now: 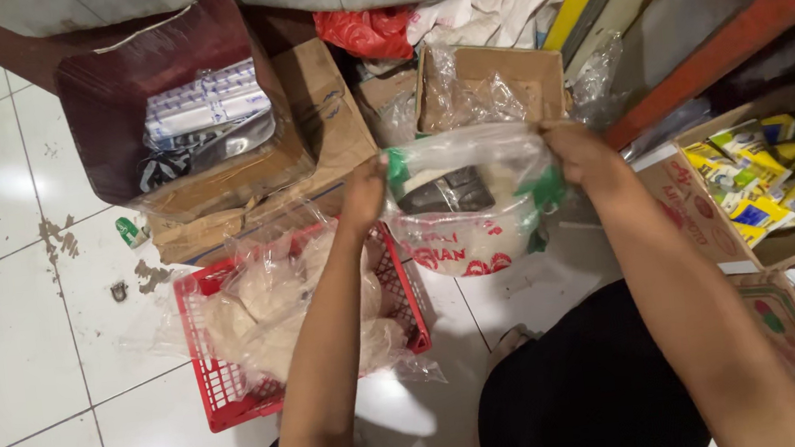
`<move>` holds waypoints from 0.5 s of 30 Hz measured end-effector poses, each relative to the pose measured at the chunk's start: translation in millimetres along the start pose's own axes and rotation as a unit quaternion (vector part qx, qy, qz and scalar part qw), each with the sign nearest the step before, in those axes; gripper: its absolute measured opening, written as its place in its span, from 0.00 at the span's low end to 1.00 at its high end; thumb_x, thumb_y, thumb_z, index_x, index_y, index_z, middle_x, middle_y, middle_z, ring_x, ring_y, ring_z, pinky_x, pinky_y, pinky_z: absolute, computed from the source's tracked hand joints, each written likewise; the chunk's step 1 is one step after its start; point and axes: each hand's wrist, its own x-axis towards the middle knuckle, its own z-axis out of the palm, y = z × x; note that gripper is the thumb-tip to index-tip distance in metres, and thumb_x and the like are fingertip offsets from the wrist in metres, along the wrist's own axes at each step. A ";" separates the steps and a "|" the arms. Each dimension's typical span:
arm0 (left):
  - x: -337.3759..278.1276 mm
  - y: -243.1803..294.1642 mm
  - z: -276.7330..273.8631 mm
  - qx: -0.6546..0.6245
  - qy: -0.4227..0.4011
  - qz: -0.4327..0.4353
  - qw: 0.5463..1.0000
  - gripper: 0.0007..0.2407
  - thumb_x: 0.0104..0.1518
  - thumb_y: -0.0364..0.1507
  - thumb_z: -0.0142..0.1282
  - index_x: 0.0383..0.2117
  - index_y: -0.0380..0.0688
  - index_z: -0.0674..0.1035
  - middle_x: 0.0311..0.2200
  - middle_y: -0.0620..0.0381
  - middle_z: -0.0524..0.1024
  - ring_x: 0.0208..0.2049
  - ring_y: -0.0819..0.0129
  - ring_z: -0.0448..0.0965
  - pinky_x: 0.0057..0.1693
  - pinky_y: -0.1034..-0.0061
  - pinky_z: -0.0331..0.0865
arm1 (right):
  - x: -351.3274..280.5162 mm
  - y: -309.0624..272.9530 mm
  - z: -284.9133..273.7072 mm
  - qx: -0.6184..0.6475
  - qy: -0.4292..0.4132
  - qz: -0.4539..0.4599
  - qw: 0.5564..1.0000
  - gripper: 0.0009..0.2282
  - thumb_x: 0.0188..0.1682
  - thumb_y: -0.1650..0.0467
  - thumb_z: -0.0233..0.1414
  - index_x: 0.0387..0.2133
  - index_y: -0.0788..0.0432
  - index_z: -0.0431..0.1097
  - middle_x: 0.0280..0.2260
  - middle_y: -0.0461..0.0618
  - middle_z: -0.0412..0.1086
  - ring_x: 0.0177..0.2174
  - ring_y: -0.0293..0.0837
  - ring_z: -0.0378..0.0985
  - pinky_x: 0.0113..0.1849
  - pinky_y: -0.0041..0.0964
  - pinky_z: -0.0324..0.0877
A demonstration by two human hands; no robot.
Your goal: The person scoops a white powder into plastic bags by hand and ties the bags closed while sitting on the floor near a red crate.
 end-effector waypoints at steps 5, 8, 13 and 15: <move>0.6 -29.1 23.3 -0.488 0.033 -0.257 0.833 0.16 0.67 0.37 0.43 0.45 0.38 0.79 0.41 0.45 0.80 0.43 0.52 0.79 0.53 0.62 0.72 | -43.6 -10.5 29.6 -0.103 -0.016 -0.078 0.991 0.11 0.48 0.72 0.50 0.40 0.55 0.78 0.35 0.46 0.79 0.37 0.43 0.80 0.39 0.36 0.72; -14.0 -5.1 3.2 -0.319 0.043 -0.155 0.934 0.18 0.64 0.41 0.47 0.49 0.41 0.78 0.46 0.46 0.78 0.49 0.53 0.77 0.55 0.64 0.68 | -52.8 -25.6 40.1 -0.390 0.118 -0.274 0.871 0.05 0.50 0.70 0.56 0.35 0.57 0.79 0.32 0.53 0.76 0.34 0.48 0.79 0.39 0.41 0.72; -47.8 96.5 -55.5 0.102 0.103 0.016 0.989 0.24 0.47 0.40 0.63 0.48 0.40 0.75 0.49 0.40 0.73 0.49 0.45 0.75 0.50 0.59 0.69 | -109.3 -53.1 63.5 -0.472 0.084 -0.479 0.736 0.07 0.47 0.69 0.64 0.32 0.58 0.75 0.33 0.53 0.75 0.36 0.51 0.79 0.43 0.46 0.71; -50.3 114.4 -61.4 0.252 0.107 0.141 0.951 0.28 0.37 0.39 0.68 0.47 0.41 0.75 0.50 0.40 0.73 0.50 0.41 0.74 0.46 0.57 0.70 | -120.1 -52.4 70.3 -0.441 -0.050 -0.353 0.823 0.09 0.46 0.68 0.63 0.37 0.58 0.76 0.38 0.51 0.76 0.36 0.47 0.81 0.39 0.41 0.74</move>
